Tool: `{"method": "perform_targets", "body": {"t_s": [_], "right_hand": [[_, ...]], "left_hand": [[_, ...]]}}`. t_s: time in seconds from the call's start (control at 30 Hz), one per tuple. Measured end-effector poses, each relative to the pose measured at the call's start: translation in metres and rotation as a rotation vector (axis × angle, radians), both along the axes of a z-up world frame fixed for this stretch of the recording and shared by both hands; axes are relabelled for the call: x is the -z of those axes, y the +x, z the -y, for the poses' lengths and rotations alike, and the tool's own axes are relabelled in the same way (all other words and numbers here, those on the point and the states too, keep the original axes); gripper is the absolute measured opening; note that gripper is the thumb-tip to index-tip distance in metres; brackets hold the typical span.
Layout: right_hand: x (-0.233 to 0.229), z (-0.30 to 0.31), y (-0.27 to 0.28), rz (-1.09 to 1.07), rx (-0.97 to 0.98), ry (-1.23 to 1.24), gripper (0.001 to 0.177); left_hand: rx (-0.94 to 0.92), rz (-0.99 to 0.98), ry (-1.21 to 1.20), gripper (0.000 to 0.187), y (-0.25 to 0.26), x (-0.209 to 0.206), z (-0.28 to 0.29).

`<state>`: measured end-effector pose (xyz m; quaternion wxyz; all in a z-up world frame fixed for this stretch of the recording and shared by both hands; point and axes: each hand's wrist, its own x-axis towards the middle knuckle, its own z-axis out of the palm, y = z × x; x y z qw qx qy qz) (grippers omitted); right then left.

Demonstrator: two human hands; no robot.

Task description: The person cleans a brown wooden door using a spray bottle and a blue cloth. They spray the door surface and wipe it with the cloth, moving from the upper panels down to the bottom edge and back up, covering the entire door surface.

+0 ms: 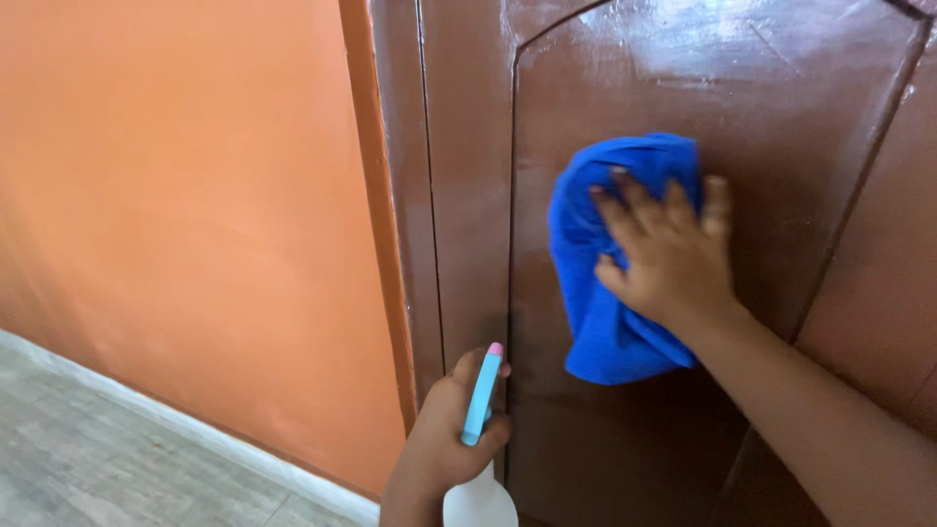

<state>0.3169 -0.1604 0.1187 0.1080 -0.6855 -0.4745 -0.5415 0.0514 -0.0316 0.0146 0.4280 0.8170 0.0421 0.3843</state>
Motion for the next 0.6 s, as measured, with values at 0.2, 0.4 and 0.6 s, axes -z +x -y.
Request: {"method": "perform_targets", "body": {"t_s": [0.2, 0.4, 0.6], "right_hand": [[0.012, 0.066, 0.019, -0.153, -0.002, 0.205, 0.073], [0.027, 0.079, 0.006, -0.233, -0.123, 0.350, 0.072], [0.095, 0.081, 0.024, -0.224, 0.024, 0.201, 0.080]], "left_hand": [[0.046, -0.036, -0.047, 0.051, -0.004, -0.003, 0.002], [0.043, -0.087, -0.067, 0.053, -0.007, -0.012, 0.005], [0.041, -0.029, -0.027, 0.053, -0.006, -0.011, 0.005]]}}
